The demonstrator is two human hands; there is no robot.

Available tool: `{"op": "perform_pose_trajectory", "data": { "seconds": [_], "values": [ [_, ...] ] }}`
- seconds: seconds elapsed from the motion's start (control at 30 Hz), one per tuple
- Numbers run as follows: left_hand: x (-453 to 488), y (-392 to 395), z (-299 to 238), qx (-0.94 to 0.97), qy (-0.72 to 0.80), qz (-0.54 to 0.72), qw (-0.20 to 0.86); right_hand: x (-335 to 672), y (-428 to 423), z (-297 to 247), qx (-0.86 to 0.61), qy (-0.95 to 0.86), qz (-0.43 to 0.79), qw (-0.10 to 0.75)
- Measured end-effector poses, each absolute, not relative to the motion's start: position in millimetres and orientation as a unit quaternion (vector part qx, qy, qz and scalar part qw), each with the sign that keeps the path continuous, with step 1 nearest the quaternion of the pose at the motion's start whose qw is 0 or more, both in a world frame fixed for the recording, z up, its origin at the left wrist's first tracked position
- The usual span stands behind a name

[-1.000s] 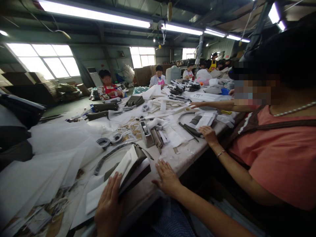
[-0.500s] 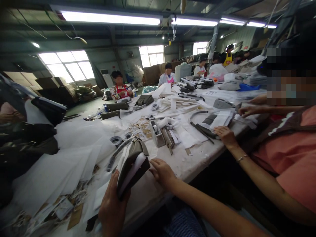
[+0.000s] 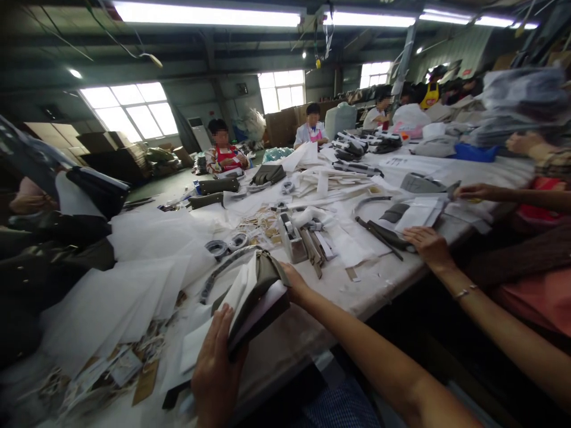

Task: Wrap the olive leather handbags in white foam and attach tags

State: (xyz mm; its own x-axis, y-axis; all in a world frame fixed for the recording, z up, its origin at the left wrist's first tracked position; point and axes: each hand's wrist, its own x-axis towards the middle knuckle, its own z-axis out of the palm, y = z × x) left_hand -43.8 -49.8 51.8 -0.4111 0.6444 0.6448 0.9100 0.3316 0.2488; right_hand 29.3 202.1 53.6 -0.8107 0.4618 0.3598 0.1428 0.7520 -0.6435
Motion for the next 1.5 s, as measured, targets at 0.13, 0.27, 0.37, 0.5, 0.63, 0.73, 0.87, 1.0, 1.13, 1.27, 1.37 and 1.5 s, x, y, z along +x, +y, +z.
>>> {"op": "perform_pose_trajectory", "data": {
  "seconds": [0.13, 0.27, 0.37, 0.5, 0.63, 0.73, 0.87, 1.0, 1.13, 1.27, 1.37, 1.5],
  "values": [
    [-40, -48, 50, -0.517, -0.781, -0.271, 0.225, 102, 191, 41, -0.16, -0.928, 0.264, 0.21],
    [-34, -46, 47, -0.546, -0.77, -0.231, 0.238, 177, 178, 27, -0.134, -0.962, 0.212, 0.11],
    [-26, -43, 41, -0.567, -0.754, -0.198, 0.267, 204, 177, 32, -0.198, -0.948, 0.188, 0.164],
    [-17, -37, 32, -0.569, -0.749, -0.156, 0.301, 200, 174, 66, -0.262, -0.895, 0.204, 0.299],
    [-9, -35, 29, -0.566, -0.756, -0.129, 0.303, 149, 178, 107, -0.217, -0.888, 0.223, 0.339],
    [-1, -37, 30, -0.565, -0.756, -0.116, 0.31, 86, 192, 122, -0.186, -0.943, 0.184, 0.206],
    [10, -43, 29, -0.551, -0.762, -0.115, 0.321, 7, 209, 116, -0.191, -0.967, 0.145, 0.085],
    [15, -43, 26, -0.532, -0.767, -0.132, 0.333, -32, 209, 98, -0.28, -0.955, 0.094, -0.012],
    [15, -41, 24, -0.525, -0.768, -0.146, 0.338, -37, 209, 85, -0.331, -0.937, 0.085, -0.069],
    [14, -41, 23, -0.523, -0.773, -0.143, 0.33, -31, 217, 82, -0.338, -0.927, 0.142, -0.08],
    [13, -41, 22, -0.52, -0.775, -0.151, 0.328, -26, 223, 82, -0.315, -0.923, 0.217, -0.043],
    [10, -40, 23, -0.528, -0.773, -0.136, 0.323, -14, 229, 88, -0.262, -0.905, 0.331, 0.049]
  ]
}}
